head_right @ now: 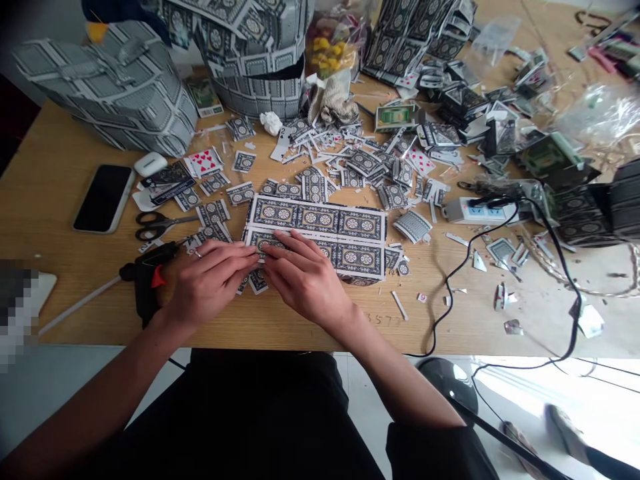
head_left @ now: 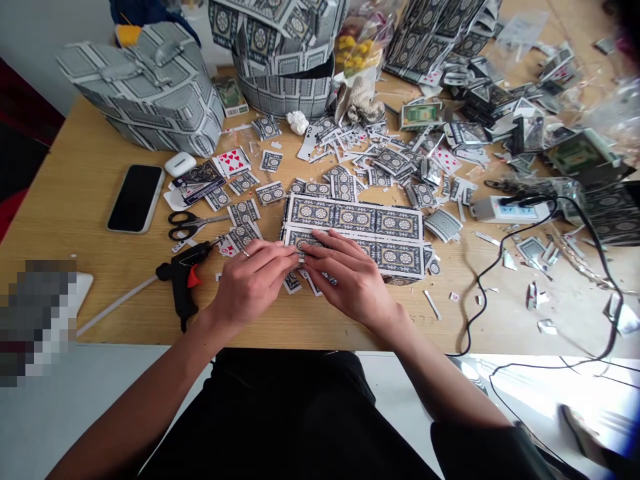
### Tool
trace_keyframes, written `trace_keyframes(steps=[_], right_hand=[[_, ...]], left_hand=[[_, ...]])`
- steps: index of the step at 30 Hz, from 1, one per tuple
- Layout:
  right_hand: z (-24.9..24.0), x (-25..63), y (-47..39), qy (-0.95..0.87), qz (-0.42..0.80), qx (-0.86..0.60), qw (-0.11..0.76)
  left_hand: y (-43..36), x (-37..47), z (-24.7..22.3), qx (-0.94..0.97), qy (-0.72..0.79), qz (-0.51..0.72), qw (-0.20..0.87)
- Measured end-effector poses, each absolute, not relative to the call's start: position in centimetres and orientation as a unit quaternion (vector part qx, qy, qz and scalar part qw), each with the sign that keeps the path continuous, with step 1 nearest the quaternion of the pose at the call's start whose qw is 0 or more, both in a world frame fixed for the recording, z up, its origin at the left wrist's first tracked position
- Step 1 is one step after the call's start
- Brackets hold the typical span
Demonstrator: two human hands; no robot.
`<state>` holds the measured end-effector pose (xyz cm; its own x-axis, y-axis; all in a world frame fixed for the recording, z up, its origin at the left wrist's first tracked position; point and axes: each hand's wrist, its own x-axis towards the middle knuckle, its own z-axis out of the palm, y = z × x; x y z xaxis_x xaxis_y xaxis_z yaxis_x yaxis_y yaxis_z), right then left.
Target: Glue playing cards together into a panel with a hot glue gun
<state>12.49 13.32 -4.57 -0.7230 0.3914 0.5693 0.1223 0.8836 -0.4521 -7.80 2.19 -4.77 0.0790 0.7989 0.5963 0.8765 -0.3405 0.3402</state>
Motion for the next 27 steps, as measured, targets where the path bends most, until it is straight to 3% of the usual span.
trace_keyframes(steps=[18,27], right_hand=[[-4.1,13.9,12.9,-0.908,0.183,-0.180,0.331],[-1.3,12.9,18.5,-0.950,0.188,-0.197,0.154]], left_hand=[[1.5,-7.6,-4.6,-0.734,-0.582,-0.346,0.051],[3.4,-8.6,-3.4,-0.750,-0.578,-0.317,0.042]])
